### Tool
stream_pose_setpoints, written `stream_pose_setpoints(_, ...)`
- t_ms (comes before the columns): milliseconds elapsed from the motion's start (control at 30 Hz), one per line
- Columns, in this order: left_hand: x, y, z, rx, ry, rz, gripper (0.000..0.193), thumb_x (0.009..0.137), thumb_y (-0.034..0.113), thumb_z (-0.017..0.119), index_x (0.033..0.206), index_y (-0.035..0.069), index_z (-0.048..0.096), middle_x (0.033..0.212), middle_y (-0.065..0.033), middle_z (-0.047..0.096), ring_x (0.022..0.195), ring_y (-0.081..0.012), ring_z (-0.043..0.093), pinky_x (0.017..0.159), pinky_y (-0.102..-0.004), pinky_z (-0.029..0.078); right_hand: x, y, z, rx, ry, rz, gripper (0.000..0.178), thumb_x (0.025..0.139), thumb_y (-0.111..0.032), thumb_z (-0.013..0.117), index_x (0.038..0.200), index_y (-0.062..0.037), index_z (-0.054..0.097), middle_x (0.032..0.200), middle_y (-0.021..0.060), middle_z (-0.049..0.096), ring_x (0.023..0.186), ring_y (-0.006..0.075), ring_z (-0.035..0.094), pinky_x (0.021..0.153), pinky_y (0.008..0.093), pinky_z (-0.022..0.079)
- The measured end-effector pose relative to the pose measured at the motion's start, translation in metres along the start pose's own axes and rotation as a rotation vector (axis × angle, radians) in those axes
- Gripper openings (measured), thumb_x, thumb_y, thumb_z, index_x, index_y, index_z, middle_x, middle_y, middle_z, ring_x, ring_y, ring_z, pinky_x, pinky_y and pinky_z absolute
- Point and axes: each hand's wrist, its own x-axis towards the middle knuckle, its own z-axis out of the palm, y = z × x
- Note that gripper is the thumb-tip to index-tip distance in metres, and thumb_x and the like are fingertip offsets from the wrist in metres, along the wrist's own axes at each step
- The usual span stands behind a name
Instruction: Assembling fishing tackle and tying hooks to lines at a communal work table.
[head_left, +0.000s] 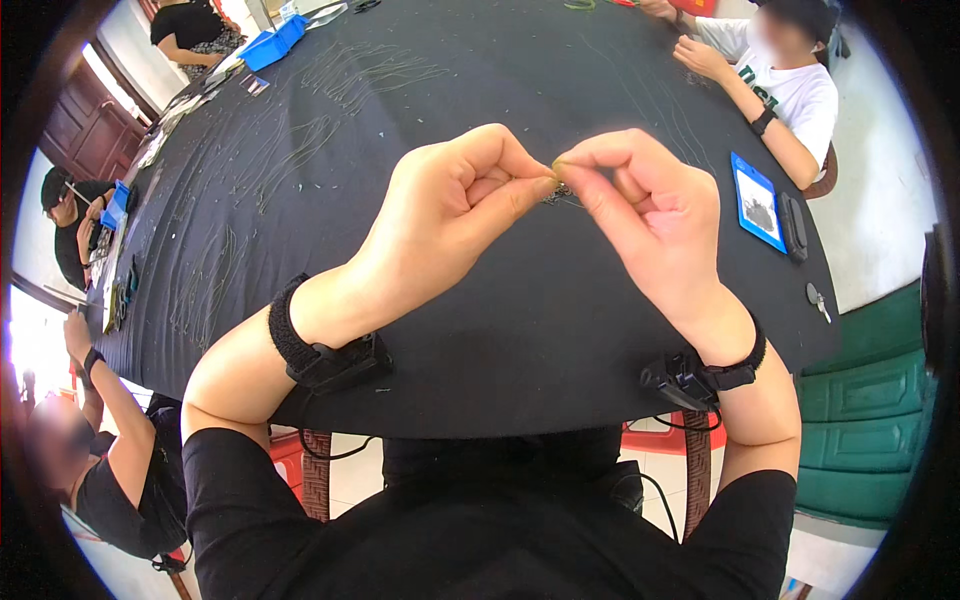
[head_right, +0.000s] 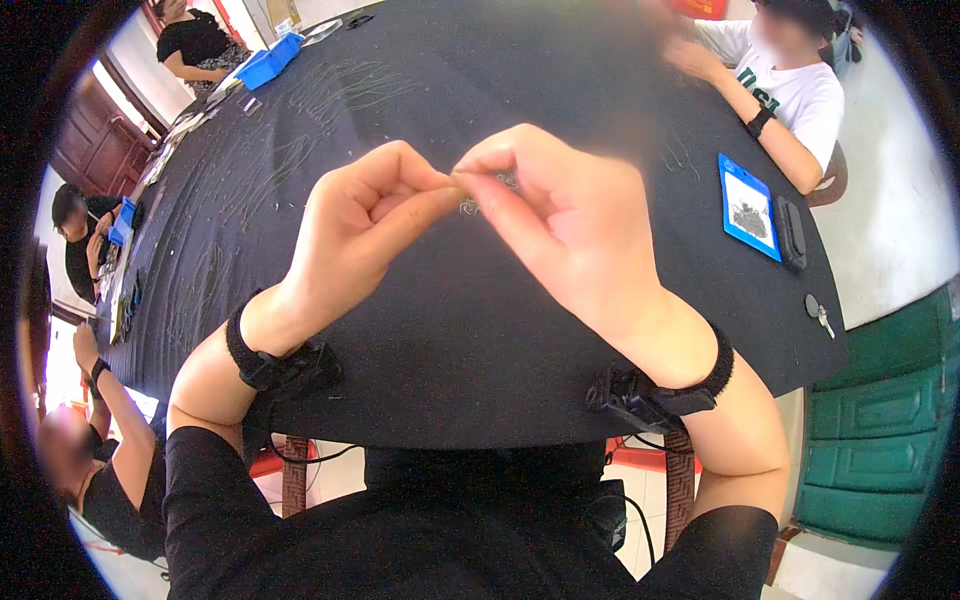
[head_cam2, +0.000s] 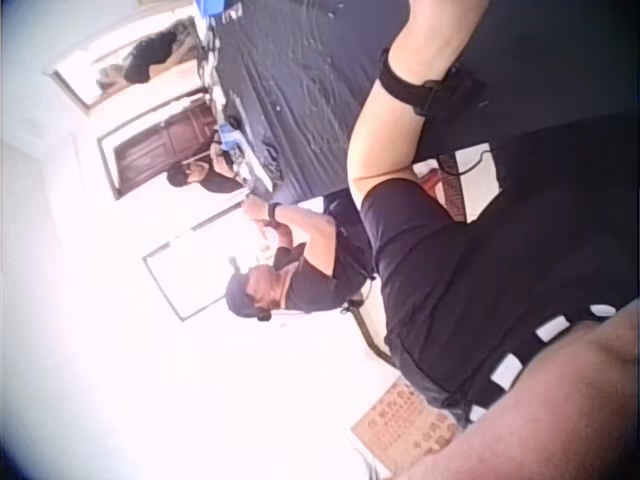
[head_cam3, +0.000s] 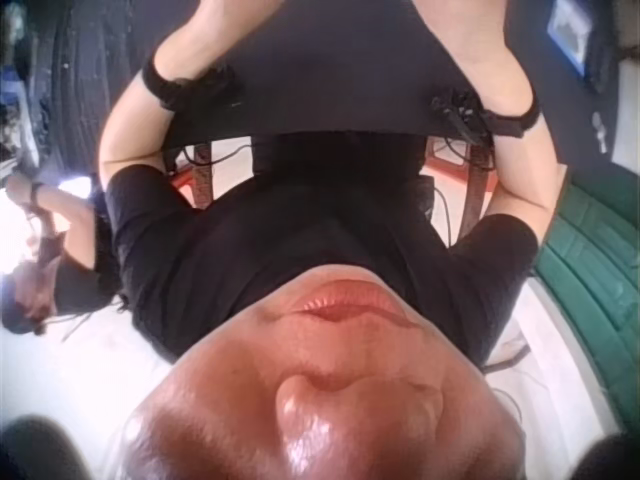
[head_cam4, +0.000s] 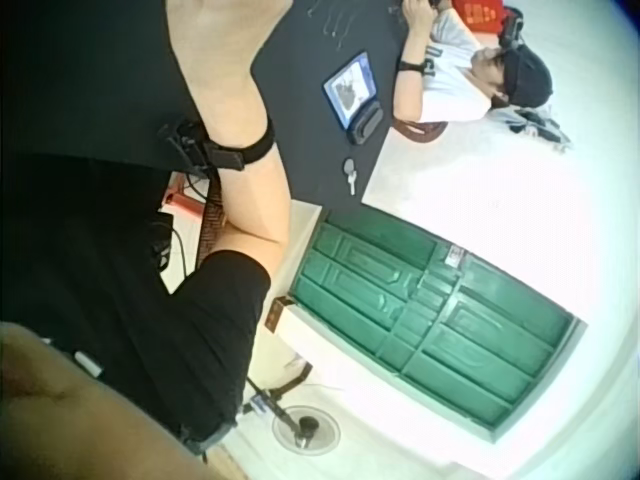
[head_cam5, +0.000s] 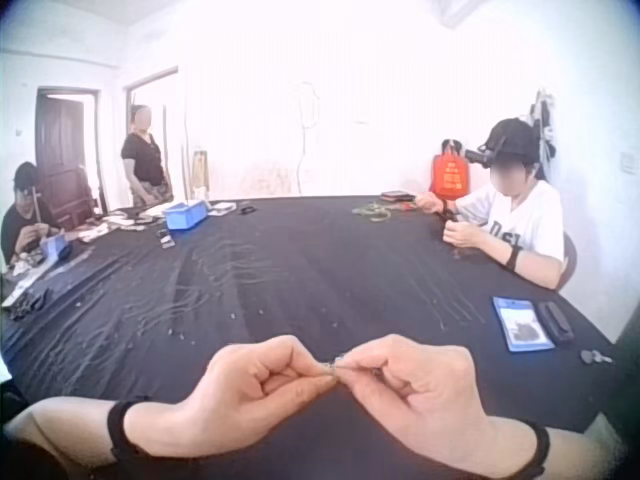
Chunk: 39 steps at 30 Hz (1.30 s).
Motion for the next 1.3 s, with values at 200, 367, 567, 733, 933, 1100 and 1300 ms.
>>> stream_pose_setpoints(200, 0.001, -0.005, 0.002, 0.044, 0.022, 0.044, 0.012, 0.091, 0.009, 0.064, 0.087, -0.001, 0.061, 0.059, 0.004, 0.051, 0.057, -0.0001, 0.04, 0.051, -0.0197, 0.034, 0.006, 0.015, -0.006, 0.192, -0.11, 0.262, 0.01, 0.091, -0.013, 0.065, 0.095, -0.0043, 0.064, 0.068, -0.0063, 0.057, 0.062, -0.0003, 0.045, 0.055, 0.0183, 0.035)
stream_pose_setpoints(367, 0.002, -0.006, -0.001, 0.006, 0.038, 0.052, 0.01, 0.093, 0.009, 0.062, 0.091, -0.001, 0.061, 0.071, 0.0037, 0.058, 0.064, 0.0008, 0.045, 0.055, -0.0172, 0.037, 0.004, 0.02, 0.002, 0.51, -0.199, 0.497, 0.014, 0.092, -0.016, 0.063, 0.093, -0.0024, 0.061, 0.075, -0.0046, 0.057, 0.067, 0.0002, 0.046, 0.057, 0.0186, 0.036)
stream_pose_setpoints(567, 0.003, -0.01, -0.001, -0.105, 0.05, 0.011, 0.01, 0.095, 0.009, 0.06, 0.095, -0.001, 0.06, 0.083, 0.0013, 0.064, 0.075, 0.0003, 0.053, 0.065, -0.0158, 0.041, -0.006, 0.015, 0.016, 0.437, -0.17, 0.39, 0.012, 0.09, -0.014, 0.062, 0.085, -0.0041, 0.057, 0.064, -0.005, 0.051, 0.06, 0.0026, 0.042, 0.054, 0.0205, 0.034)
stream_pose_setpoints(733, 0.003, -0.013, 0.0, -0.165, 0.047, 0.007, 0.01, 0.095, 0.009, 0.059, 0.096, -0.001, 0.06, 0.087, -0.0007, 0.066, 0.081, -0.0013, 0.057, 0.07, -0.0165, 0.044, -0.007, 0.002, 0.01, -0.052, -0.138, 0.104, 0.008, 0.084, -0.01, 0.067, 0.083, -0.0061, 0.06, 0.049, -0.0012, 0.036, 0.048, 0.0061, 0.033, 0.047, 0.0249, 0.03)
stream_pose_setpoints(933, 0.001, -0.007, 0.0, -0.025, 0.034, 0.036, 0.011, 0.091, 0.008, 0.063, 0.089, -0.002, 0.063, 0.063, 0.0035, 0.055, 0.059, -0.0001, 0.043, 0.052, -0.0195, 0.036, 0.0, 0.0, 0.002, -0.084, -0.003, -0.028, 0.006, 0.085, -0.008, 0.068, 0.09, -0.0069, 0.065, 0.053, -0.0003, 0.044, 0.048, 0.0062, 0.038, 0.046, 0.0236, 0.031)
stream_pose_setpoints(1100, 0.0, -0.002, -0.002, 0.014, -0.04, -0.043, 0.009, 0.093, 0.009, 0.063, 0.092, 0.0, 0.061, 0.078, 0.0046, 0.06, 0.067, 0.0023, 0.045, 0.057, -0.015, 0.034, 0.004, 0.002, -0.003, -0.016, -0.027, 0.1, 0.006, 0.087, -0.009, 0.067, 0.092, -0.0064, 0.066, 0.06, -0.0046, 0.054, 0.052, 0.0011, 0.042, 0.05, 0.0201, 0.034)
stream_pose_setpoints(1300, 0.0, -0.006, -0.002, -0.016, -0.027, -0.038, 0.01, 0.094, 0.01, 0.062, 0.093, 0.0, 0.06, 0.079, 0.0035, 0.061, 0.07, 0.0015, 0.048, 0.06, -0.0154, 0.037, 0.006, 0.025, 0.005, 0.399, -0.107, 0.323, 0.014, 0.09, -0.016, 0.066, 0.093, -0.0027, 0.063, 0.07, -0.006, 0.056, 0.061, 0.0005, 0.046, 0.054, 0.0193, 0.036)
